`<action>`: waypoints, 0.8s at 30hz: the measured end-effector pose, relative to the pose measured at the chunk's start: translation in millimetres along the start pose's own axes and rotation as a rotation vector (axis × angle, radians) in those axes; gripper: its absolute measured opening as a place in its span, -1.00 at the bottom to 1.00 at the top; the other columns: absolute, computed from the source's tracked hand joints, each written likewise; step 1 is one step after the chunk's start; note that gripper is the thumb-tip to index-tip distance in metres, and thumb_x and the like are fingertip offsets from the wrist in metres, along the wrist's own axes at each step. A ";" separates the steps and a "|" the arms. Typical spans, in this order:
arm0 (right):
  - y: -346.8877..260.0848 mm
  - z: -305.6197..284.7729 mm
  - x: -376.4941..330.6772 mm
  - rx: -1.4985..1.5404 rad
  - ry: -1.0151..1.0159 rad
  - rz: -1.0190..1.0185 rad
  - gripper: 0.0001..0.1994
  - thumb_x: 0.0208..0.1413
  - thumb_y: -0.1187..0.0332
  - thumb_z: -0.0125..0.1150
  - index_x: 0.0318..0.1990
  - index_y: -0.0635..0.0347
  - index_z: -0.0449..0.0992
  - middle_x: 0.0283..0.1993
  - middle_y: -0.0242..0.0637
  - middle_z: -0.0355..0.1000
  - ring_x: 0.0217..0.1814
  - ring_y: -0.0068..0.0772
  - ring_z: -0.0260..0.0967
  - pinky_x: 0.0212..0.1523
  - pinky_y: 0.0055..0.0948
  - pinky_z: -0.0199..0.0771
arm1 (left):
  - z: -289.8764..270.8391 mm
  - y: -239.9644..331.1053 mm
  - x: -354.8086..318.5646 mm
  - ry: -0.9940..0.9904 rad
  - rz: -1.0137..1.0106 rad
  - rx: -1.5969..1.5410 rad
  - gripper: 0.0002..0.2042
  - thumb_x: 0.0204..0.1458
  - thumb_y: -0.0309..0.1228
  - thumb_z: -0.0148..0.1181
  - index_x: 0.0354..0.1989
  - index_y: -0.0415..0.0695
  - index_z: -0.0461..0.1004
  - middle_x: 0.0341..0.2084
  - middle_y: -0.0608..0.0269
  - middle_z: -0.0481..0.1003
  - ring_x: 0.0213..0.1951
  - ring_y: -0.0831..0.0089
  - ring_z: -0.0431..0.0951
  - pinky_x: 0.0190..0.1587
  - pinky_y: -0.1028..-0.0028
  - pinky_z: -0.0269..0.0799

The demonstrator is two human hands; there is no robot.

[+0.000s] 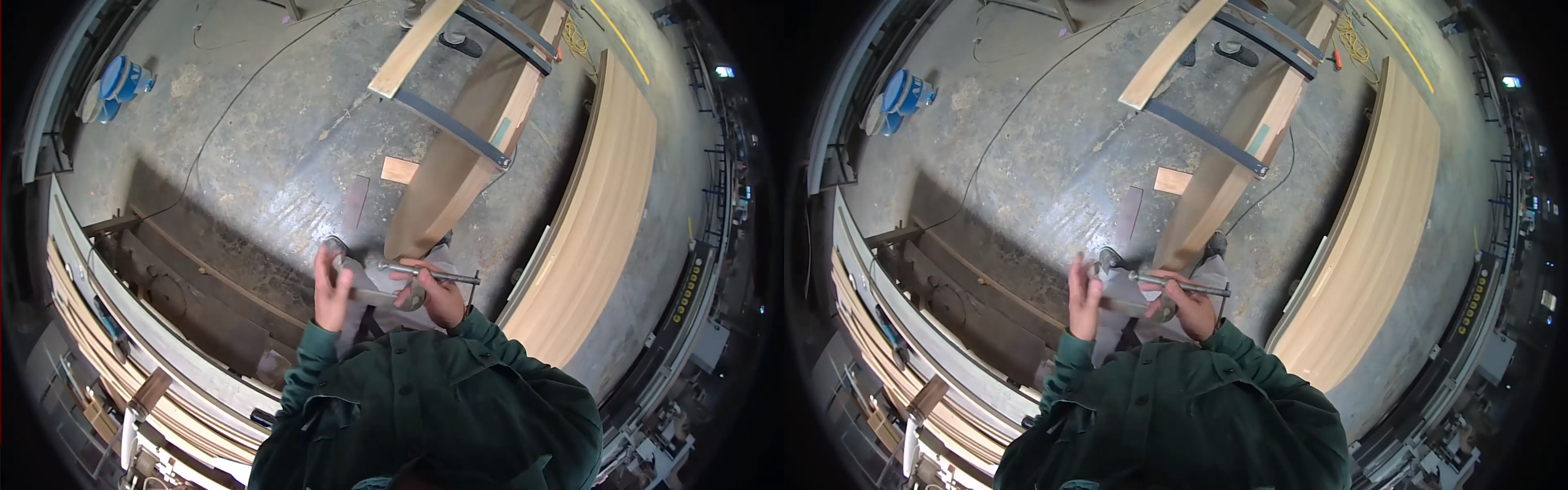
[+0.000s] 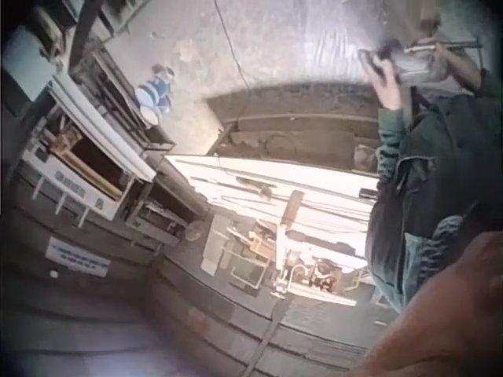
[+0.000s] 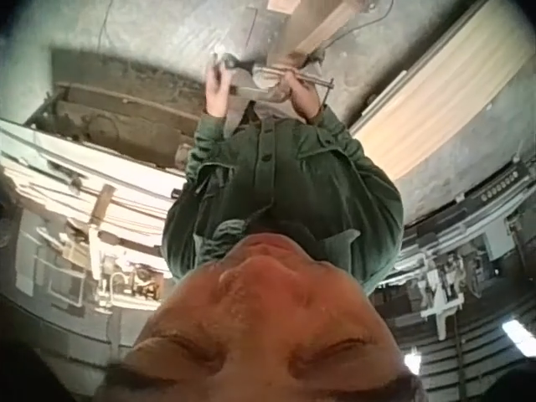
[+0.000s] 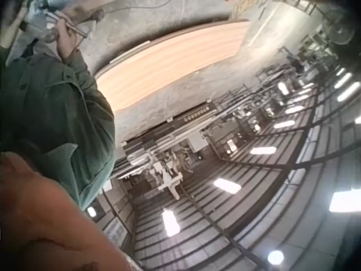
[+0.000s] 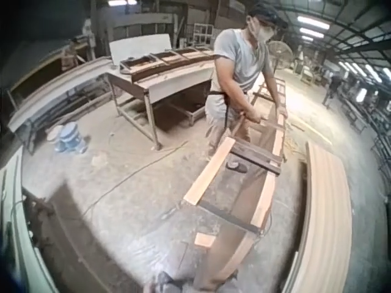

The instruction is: Assembling wooden furniture components using clamps and a hand router in an industrial workshop.

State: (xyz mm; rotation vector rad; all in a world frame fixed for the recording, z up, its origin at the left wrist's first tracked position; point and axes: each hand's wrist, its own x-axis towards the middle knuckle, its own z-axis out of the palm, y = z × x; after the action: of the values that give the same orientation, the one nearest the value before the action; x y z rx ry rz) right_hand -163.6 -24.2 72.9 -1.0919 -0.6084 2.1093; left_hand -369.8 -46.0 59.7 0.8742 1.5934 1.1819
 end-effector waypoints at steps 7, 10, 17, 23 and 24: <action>17.3 54.1 13.1 0.225 0.011 0.047 -0.52 0.26 0.10 -0.21 0.15 0.31 0.15 -0.08 -0.08 0.42 -0.29 -0.28 0.45 -0.12 -0.35 0.40 | -86.4 6.1 16.9 -0.314 -0.480 -0.699 -0.61 0.20 -0.19 -0.11 0.03 -0.25 0.30 -0.47 0.33 0.35 -0.49 0.61 0.41 -0.41 0.52 0.49; 21.2 59.4 7.8 0.100 0.139 0.232 -0.56 0.27 0.11 -0.21 0.06 0.33 0.28 -0.05 -0.12 0.41 -0.15 -0.32 0.43 -0.04 -0.36 0.39 | -88.9 17.8 23.7 -0.234 -0.482 -0.661 -0.61 0.20 -0.20 -0.11 0.03 -0.27 0.30 -0.49 0.34 0.34 -0.53 0.63 0.34 -0.45 0.53 0.46; -20.8 90.1 -14.6 -1.580 0.289 -0.625 -0.67 0.05 0.37 0.08 -0.01 0.23 0.38 -0.21 -0.15 0.43 -0.16 -0.07 0.35 -0.05 -0.28 0.27 | -106.7 36.9 34.2 -0.325 -0.428 -0.548 -0.60 0.19 -0.19 -0.08 -0.01 -0.30 0.34 -0.50 0.31 0.34 -0.61 0.66 0.32 -0.54 0.56 0.41; 9.6 61.8 -2.7 -1.566 0.188 -0.530 -0.72 -0.07 0.38 0.12 -0.14 0.17 0.42 -0.30 -0.17 0.43 -0.18 -0.16 0.35 -0.05 -0.24 0.23 | -105.6 60.6 45.0 -0.404 -0.402 -0.437 -0.60 0.18 -0.20 -0.07 0.00 -0.31 0.34 -0.52 0.33 0.34 -0.62 0.66 0.32 -0.56 0.57 0.41; 9.6 59.7 0.9 -1.542 0.161 -0.540 -0.75 -0.09 0.36 0.15 -0.20 0.15 0.43 -0.33 -0.18 0.43 -0.20 -0.17 0.35 -0.08 -0.24 0.24 | -105.1 66.2 47.2 -0.404 -0.381 -0.402 -0.61 0.18 -0.21 -0.07 -0.01 -0.31 0.35 -0.52 0.32 0.36 -0.64 0.66 0.32 -0.55 0.58 0.41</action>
State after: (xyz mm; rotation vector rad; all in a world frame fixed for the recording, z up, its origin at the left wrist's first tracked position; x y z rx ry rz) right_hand -217.3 -35.6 98.3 -1.4896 -2.2709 0.8026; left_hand -483.5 -15.0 121.1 0.4795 1.0809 0.9339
